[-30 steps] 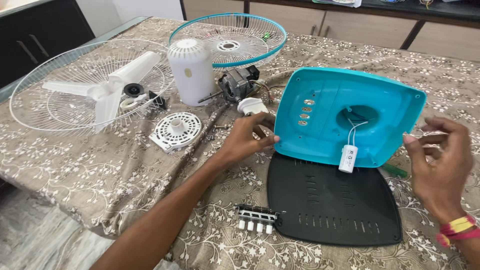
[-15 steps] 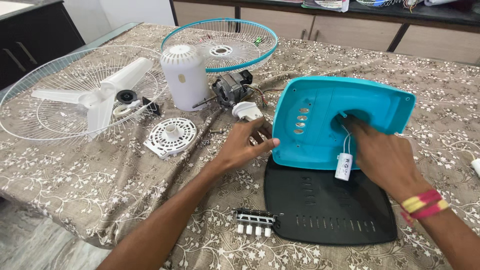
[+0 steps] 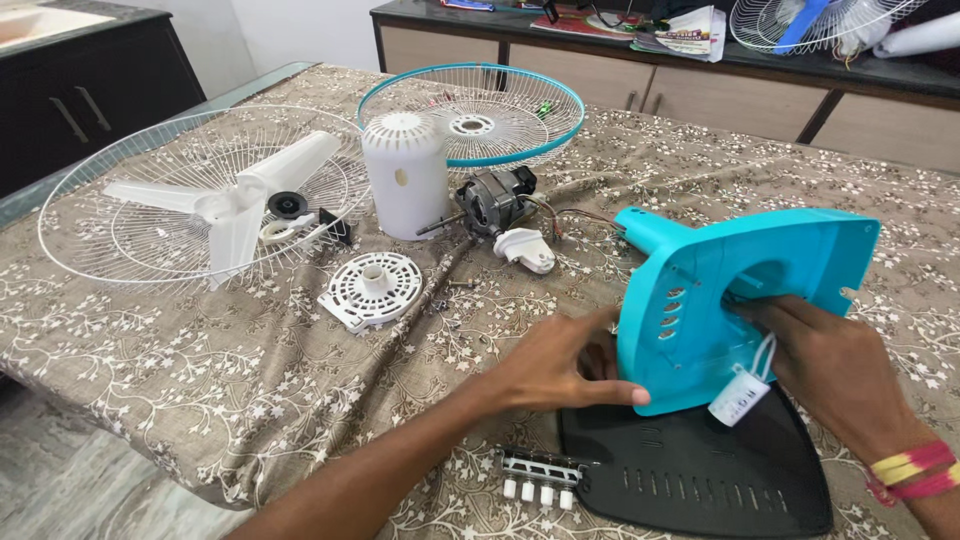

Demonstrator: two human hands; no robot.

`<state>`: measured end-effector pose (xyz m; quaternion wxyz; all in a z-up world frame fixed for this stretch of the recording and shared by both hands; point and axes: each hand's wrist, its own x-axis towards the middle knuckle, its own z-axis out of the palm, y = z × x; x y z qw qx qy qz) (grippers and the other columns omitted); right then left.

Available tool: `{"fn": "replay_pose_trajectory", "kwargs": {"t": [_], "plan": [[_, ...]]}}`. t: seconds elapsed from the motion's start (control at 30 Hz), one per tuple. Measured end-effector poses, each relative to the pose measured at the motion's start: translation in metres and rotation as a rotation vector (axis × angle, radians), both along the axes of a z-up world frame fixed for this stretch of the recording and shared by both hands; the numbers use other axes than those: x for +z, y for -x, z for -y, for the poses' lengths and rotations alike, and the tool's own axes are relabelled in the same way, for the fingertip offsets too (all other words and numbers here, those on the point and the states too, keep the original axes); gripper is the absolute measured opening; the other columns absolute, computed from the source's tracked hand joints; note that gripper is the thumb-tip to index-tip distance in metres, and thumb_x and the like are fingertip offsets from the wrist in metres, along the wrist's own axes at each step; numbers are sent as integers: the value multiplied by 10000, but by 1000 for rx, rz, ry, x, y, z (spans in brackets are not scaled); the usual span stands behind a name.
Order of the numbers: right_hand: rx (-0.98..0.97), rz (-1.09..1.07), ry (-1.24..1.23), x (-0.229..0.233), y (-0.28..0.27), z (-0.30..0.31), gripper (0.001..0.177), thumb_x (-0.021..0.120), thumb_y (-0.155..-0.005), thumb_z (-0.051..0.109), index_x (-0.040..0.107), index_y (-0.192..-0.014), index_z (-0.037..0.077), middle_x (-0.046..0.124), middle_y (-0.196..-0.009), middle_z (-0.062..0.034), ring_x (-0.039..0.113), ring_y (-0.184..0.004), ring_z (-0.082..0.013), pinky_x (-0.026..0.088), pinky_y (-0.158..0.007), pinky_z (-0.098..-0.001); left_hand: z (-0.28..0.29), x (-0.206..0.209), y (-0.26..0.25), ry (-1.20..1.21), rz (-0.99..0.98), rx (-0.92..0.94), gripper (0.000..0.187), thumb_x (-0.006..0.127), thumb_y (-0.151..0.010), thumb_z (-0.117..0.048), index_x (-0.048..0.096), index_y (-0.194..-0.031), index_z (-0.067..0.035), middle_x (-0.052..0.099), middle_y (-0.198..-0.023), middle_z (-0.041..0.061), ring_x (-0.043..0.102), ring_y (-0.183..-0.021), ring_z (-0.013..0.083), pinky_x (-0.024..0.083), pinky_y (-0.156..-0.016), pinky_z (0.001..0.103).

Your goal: The person works on the internal wiring of a disassembled electric fan. They strip wire ends, connect them to a speed control switch, and use a screwdriver to secure a capacitor inside the fan housing.

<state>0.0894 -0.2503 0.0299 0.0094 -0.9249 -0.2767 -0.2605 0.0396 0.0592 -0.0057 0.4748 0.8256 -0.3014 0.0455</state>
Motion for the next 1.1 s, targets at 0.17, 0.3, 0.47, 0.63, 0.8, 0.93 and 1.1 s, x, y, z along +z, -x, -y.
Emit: {"fn": "replay_pose_trajectory", "kwargs": {"t": [0.17, 0.3, 0.47, 0.63, 0.8, 0.93, 1.1], "plan": [[39, 93, -84, -7, 21, -8, 409, 776, -755, 52, 764, -1142, 182, 744, -1099, -12, 727, -805, -257, 590, -706, -382, 3, -5, 3, -31, 164, 136, 644, 671, -812, -569, 711, -1154, -25, 728, -745, 103, 725, -627, 220, 580, -612, 357], [82, 102, -161, -10, 48, -21, 368, 776, -740, 49, 779, -1075, 200, 763, -1033, 8, 728, -787, -229, 579, -671, -361, -4, -7, 8, 81, 251, 317, 454, 676, -800, -410, 732, -1066, -46, 678, -620, 54, 657, -471, 199, 528, -484, 340], [266, 75, -237, -10, 75, -33, 367, 777, -664, 73, 784, -1006, 207, 773, -1002, 16, 733, -768, -180, 582, -650, -330, -4, -6, 13, 236, 427, 402, 382, 690, -770, -182, 709, -1109, -6, 689, -697, 96, 658, -532, 211, 516, -533, 339], [320, 37, -307, -10, 87, -42, 347, 793, -655, 68, 793, -970, 215, 774, -957, 35, 736, -764, -154, 586, -645, -311, 2, -9, 13, 321, 456, 468, 433, 645, -769, -43, 660, -1194, 42, 689, -817, 182, 683, -672, 289, 531, -636, 402], [371, 10, -274, -11, 98, -45, 367, 805, -667, 97, 798, -1010, 228, 782, -990, 52, 743, -778, -130, 571, -609, -289, -5, -8, 3, 303, 519, 437, 534, 614, -769, -26, 597, -1295, 66, 676, -877, 206, 687, -747, 321, 535, -684, 427], [375, -8, -213, -7, 100, -50, 471, 750, -596, 41, 786, -1036, 204, 777, -1005, 56, 760, -823, -137, 589, -629, -299, -8, -7, 3, 322, 390, 439, 451, 622, -786, -62, 640, -1226, 33, 677, -793, 178, 663, -633, 267, 514, -610, 402], [292, 49, -188, -4, 89, -43, 446, 782, -641, 106, 760, -1082, 171, 753, -1057, 7, 734, -847, -192, 578, -665, -345, -17, -3, -4, 262, 323, 580, 497, 662, -668, -111, 604, -1152, -7, 689, -733, 126, 664, -559, 223, 535, -531, 363]]}}
